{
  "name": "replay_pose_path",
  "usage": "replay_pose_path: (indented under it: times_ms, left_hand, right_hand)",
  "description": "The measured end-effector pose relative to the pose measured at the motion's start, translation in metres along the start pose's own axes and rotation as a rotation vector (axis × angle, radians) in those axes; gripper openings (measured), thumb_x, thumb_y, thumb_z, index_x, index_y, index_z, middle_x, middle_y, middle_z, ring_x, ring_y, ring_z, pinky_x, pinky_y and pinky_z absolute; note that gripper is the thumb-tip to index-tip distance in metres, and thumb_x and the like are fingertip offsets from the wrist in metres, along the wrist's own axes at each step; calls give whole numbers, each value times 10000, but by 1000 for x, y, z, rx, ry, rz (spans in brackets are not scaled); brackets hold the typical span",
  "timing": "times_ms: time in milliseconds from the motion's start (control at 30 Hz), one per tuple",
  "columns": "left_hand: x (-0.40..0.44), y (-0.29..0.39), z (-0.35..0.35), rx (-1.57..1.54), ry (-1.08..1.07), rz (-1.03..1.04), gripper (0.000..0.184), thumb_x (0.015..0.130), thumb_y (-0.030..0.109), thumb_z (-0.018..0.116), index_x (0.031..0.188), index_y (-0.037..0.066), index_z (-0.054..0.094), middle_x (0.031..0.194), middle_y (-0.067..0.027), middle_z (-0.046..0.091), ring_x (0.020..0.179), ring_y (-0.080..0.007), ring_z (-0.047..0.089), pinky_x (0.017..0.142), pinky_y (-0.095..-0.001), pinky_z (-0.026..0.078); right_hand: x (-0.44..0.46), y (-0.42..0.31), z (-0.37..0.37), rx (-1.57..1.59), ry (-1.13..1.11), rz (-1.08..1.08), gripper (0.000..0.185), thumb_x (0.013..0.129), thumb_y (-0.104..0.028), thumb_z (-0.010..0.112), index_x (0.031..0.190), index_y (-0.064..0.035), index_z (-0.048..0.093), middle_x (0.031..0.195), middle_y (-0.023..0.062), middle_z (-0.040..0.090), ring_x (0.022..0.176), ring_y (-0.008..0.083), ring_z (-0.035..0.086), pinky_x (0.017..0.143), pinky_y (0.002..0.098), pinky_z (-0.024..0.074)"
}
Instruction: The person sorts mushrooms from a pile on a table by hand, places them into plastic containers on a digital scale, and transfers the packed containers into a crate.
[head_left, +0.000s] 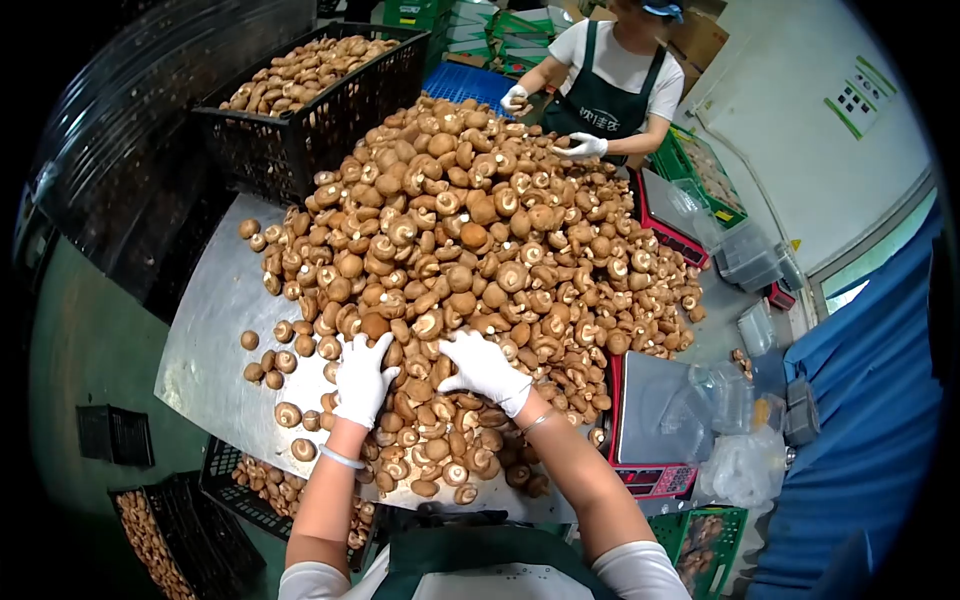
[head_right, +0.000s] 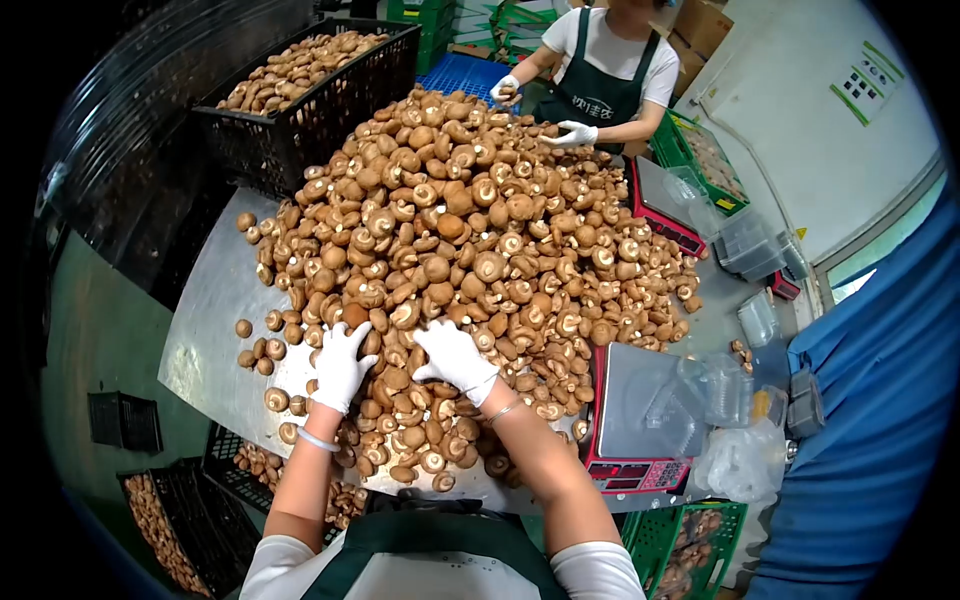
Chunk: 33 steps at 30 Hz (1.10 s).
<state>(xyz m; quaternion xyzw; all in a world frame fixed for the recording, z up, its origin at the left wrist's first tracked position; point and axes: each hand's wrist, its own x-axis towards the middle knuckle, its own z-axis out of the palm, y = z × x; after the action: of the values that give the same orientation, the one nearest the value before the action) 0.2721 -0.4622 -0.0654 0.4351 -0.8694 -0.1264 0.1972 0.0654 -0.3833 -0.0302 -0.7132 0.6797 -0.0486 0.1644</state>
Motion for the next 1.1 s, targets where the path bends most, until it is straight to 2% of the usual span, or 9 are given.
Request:
replay_pose_path:
  times_ms: [333, 400, 467, 533, 600, 767, 900, 967, 1100]
  left_hand:
    - [-15, 10, 5, -355, 146, -94, 552, 679, 181, 813, 1188, 101, 615, 1015, -137, 548, 983, -319, 548, 846, -376, 473]
    - [-17, 27, -1, -627, 192, -121, 499, 795, 204, 754, 1237, 54, 577, 1113, -117, 587, 1004, -267, 578, 901, -331, 461]
    - [-13, 56, -10, -1470, 73, -465, 420, 911, 301, 639, 1253, 73, 554, 1112, -77, 610, 955, -199, 601, 816, -298, 497]
    - [-14, 61, -10, -1933, -205, -699, 465, 946, 522, 489, 1154, 114, 568, 991, -48, 656, 793, -131, 629, 544, -226, 480]
    - [-13, 81, -12, -2127, -311, -763, 538, 919, 590, 476, 1142, 109, 568, 963, -73, 661, 767, -159, 633, 518, -227, 478]
    - [-11, 145, 10, -2380, -612, -731, 625, 899, 641, 453, 1201, 103, 557, 995, -129, 632, 802, -228, 612, 470, -225, 464]
    - [-11, 231, 25, -2323, -786, -868, 667, 899, 672, 403, 1206, 98, 546, 1020, -135, 639, 806, -224, 622, 486, -230, 494]
    - [-11, 286, 36, -2204, -833, -893, 680, 896, 685, 383, 1180, 89, 544, 1053, -144, 626, 836, -240, 626, 516, -225, 530]
    - [-24, 379, 59, -2120, -991, -477, 610, 912, 647, 407, 1201, 122, 520, 1083, -52, 608, 927, -146, 599, 724, -295, 506]
  right_hand:
    - [-27, 13, 29, 219, 253, -24, 571, 691, -299, 773, 1181, -118, 546, 1084, 165, 561, 982, 346, 606, 801, 423, 517]
    - [-26, 6, 21, 163, 97, 81, 577, 701, -304, 770, 1199, -117, 546, 1067, 168, 579, 965, 344, 610, 810, 419, 510]
    - [-21, 9, 24, 262, 152, 127, 568, 705, -285, 764, 1202, -115, 547, 1070, 189, 590, 980, 341, 610, 829, 401, 509]
    - [-29, 17, 21, 580, 388, 46, 533, 717, -247, 761, 1182, -91, 551, 1085, 165, 606, 984, 284, 623, 864, 371, 499]
    - [-54, 25, 4, 1201, 287, 134, 405, 826, -170, 697, 1177, -42, 542, 1119, 101, 605, 1028, 178, 605, 881, 287, 487]
    - [-136, 68, 24, 2738, 363, -107, 484, 974, -341, 512, 1359, -62, 421, 1251, 172, 544, 1095, 330, 572, 737, 408, 558]
    - [-213, 77, -13, 2553, 556, -341, 675, 956, -541, 423, 1423, -60, 345, 1420, 202, 427, 1227, 339, 506, 909, 362, 503]
    - [-259, 82, -42, 2339, 813, -142, 654, 967, -515, 416, 1430, -63, 322, 1370, 211, 468, 1192, 339, 529, 955, 396, 495]
    - [-336, 110, -76, 1923, 1158, 171, 599, 948, -415, 518, 1407, -67, 356, 1267, 189, 529, 1121, 299, 570, 908, 387, 522]
